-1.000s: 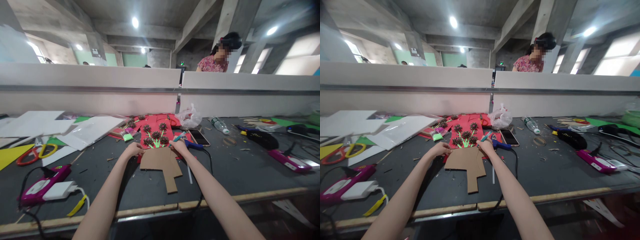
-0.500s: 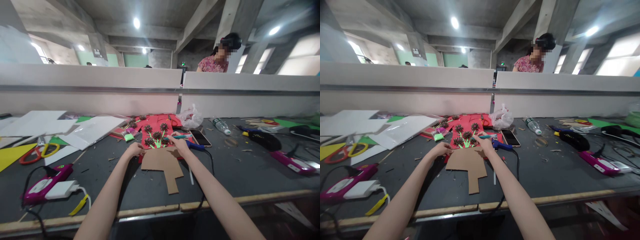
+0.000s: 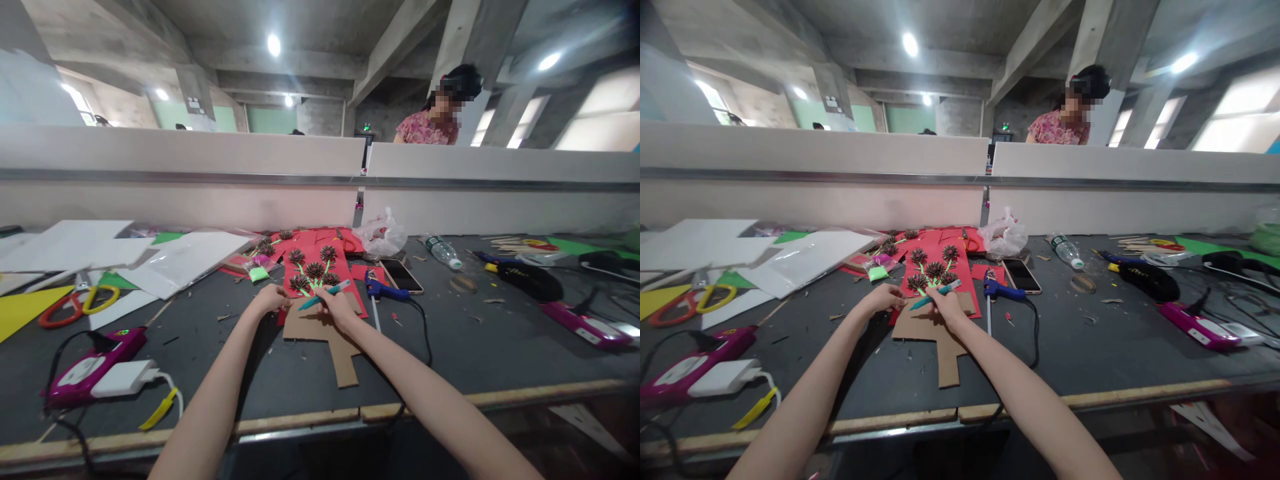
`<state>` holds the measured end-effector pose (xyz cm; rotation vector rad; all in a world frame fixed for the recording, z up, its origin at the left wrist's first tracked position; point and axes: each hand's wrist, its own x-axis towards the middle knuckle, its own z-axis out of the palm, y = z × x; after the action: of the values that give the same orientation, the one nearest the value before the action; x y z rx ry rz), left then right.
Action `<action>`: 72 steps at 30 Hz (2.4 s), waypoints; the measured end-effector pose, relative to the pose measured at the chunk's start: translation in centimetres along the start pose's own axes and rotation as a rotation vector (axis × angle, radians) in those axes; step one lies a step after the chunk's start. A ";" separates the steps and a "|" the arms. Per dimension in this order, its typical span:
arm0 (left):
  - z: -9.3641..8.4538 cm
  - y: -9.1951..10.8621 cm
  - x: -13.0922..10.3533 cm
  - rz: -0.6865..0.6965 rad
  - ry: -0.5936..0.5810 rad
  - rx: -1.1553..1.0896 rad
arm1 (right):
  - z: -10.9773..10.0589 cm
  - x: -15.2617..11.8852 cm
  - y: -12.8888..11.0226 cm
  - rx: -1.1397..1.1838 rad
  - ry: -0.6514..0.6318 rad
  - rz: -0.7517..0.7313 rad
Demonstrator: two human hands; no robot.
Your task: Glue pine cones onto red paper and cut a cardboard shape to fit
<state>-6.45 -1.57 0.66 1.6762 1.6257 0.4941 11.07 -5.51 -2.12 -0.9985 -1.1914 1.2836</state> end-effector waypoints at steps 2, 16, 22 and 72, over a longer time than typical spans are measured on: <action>0.0 0.0 0.0 -0.001 0.002 -0.008 | 0.0 -0.1 0.3 -0.019 0.028 -0.053; 0.1 0.0 -0.1 0.005 0.004 0.022 | 0.6 -1.5 -0.9 -0.035 -0.097 -0.070; -0.1 0.1 -0.1 0.060 0.065 0.149 | 0.6 -1.3 -0.5 -0.038 -0.117 -0.080; -0.2 -0.8 0.9 0.151 0.069 0.249 | 1.0 -0.9 0.8 -0.005 -0.157 -0.024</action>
<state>-7.01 -0.69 0.07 1.9962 1.6726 0.4412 10.04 -6.47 -2.81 -0.8975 -1.3230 1.3607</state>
